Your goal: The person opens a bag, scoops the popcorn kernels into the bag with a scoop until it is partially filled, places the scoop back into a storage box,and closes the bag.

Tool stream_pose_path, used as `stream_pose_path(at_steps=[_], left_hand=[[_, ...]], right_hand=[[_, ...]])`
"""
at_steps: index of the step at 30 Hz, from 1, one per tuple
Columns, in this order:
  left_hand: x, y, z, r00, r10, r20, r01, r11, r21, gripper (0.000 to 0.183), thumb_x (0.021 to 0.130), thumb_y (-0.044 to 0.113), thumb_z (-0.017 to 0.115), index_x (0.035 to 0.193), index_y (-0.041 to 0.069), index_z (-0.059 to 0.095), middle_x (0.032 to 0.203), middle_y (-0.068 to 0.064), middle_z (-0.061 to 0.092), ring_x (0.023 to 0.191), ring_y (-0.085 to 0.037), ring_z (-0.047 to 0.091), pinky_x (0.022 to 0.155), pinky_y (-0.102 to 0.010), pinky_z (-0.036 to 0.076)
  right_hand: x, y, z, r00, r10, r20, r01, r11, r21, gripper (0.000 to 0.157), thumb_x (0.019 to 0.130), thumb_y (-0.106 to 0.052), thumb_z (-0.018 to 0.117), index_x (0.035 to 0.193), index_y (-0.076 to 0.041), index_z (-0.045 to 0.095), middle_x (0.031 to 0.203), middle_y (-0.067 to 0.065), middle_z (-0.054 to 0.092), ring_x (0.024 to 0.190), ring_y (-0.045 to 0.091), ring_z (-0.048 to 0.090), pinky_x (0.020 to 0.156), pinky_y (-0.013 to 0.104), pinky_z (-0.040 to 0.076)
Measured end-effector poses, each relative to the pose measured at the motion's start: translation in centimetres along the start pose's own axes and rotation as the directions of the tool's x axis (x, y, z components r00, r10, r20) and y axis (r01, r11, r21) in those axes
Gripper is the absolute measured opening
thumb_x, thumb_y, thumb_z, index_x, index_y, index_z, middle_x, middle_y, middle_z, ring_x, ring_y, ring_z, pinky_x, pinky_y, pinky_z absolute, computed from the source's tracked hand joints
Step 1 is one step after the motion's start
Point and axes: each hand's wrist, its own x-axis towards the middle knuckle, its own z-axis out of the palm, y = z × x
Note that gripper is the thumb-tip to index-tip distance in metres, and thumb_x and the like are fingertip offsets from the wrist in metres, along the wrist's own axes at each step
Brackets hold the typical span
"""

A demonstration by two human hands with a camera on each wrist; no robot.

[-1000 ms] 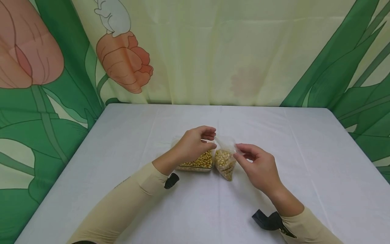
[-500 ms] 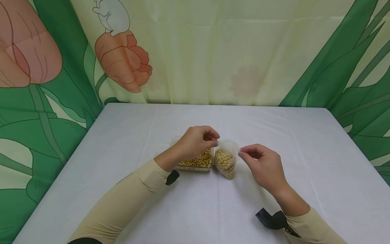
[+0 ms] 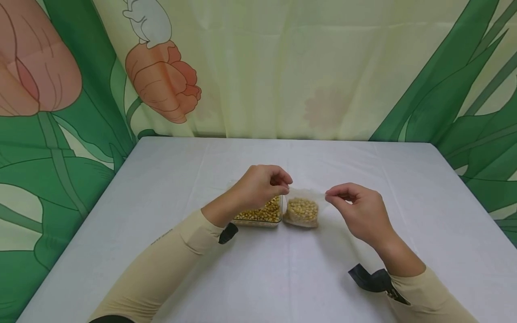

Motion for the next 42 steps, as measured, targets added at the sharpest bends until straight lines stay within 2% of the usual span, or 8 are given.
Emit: stream_pose_path(at_steps=[8, 17, 26, 33, 42], left_hand=[[-0.65, 0.36, 0.21, 0.999, 0.041, -0.031, -0.039, 0.997, 0.06, 0.007, 0.094, 0.005, 0.07, 0.101, 0.006, 0.07, 0.089, 0.001, 0.067, 0.084, -0.01, 0.063, 0.075, -0.02, 0.052], [-0.73, -0.18, 0.33, 0.998, 0.052, -0.04, -0.05, 0.997, 0.056, 0.014, 0.095, 0.007, 0.069, 0.108, 0.005, 0.069, 0.093, 0.001, 0.067, 0.087, -0.01, 0.064, 0.075, -0.021, 0.052], [-0.58, -0.29, 0.41, 0.998, 0.008, -0.055, -0.006, 0.999, 0.039, 0.009, 0.094, 0.007, 0.07, 0.102, 0.008, 0.07, 0.089, 0.002, 0.067, 0.084, -0.01, 0.063, 0.073, -0.021, 0.052], [-0.53, -0.19, 0.54, 0.998, 0.025, -0.049, -0.023, 0.999, 0.04, 0.006, 0.093, 0.004, 0.07, 0.099, 0.006, 0.07, 0.087, 0.001, 0.067, 0.083, -0.011, 0.063, 0.074, -0.02, 0.052], [-0.23, -0.33, 0.76, 0.999, 0.049, -0.007, -0.049, 0.998, 0.037, 0.016, 0.094, 0.006, 0.069, 0.11, 0.005, 0.068, 0.094, 0.001, 0.067, 0.089, -0.01, 0.063, 0.075, -0.022, 0.052]], right_hand=[[0.59, -0.04, -0.14, 1.0, -0.027, 0.015, 0.027, 1.0, -0.013, 0.01, 0.085, -0.003, 0.079, 0.092, -0.005, 0.072, 0.084, 0.003, 0.073, 0.078, 0.003, 0.061, 0.062, 0.016, 0.047], [0.83, 0.48, -0.07, 0.998, -0.01, 0.057, 0.008, 0.999, 0.043, 0.011, 0.087, -0.003, 0.077, 0.096, -0.003, 0.072, 0.088, 0.006, 0.073, 0.08, 0.001, 0.063, 0.065, 0.016, 0.05], [0.85, 0.65, -0.02, 0.998, 0.002, 0.066, -0.007, 0.998, 0.065, 0.011, 0.087, -0.003, 0.077, 0.098, -0.002, 0.072, 0.09, 0.007, 0.073, 0.079, 0.001, 0.064, 0.067, 0.015, 0.051], [0.84, 0.66, 0.14, 0.995, -0.007, 0.096, -0.001, 0.996, 0.084, 0.015, 0.087, -0.002, 0.077, 0.101, -0.001, 0.071, 0.092, 0.008, 0.073, 0.079, 0.003, 0.064, 0.067, 0.017, 0.052], [0.94, 0.65, 0.77, 0.994, -0.04, 0.098, 0.03, 0.995, 0.094, 0.015, 0.087, -0.002, 0.077, 0.101, -0.001, 0.071, 0.089, 0.006, 0.072, 0.077, 0.007, 0.063, 0.064, 0.018, 0.051]])
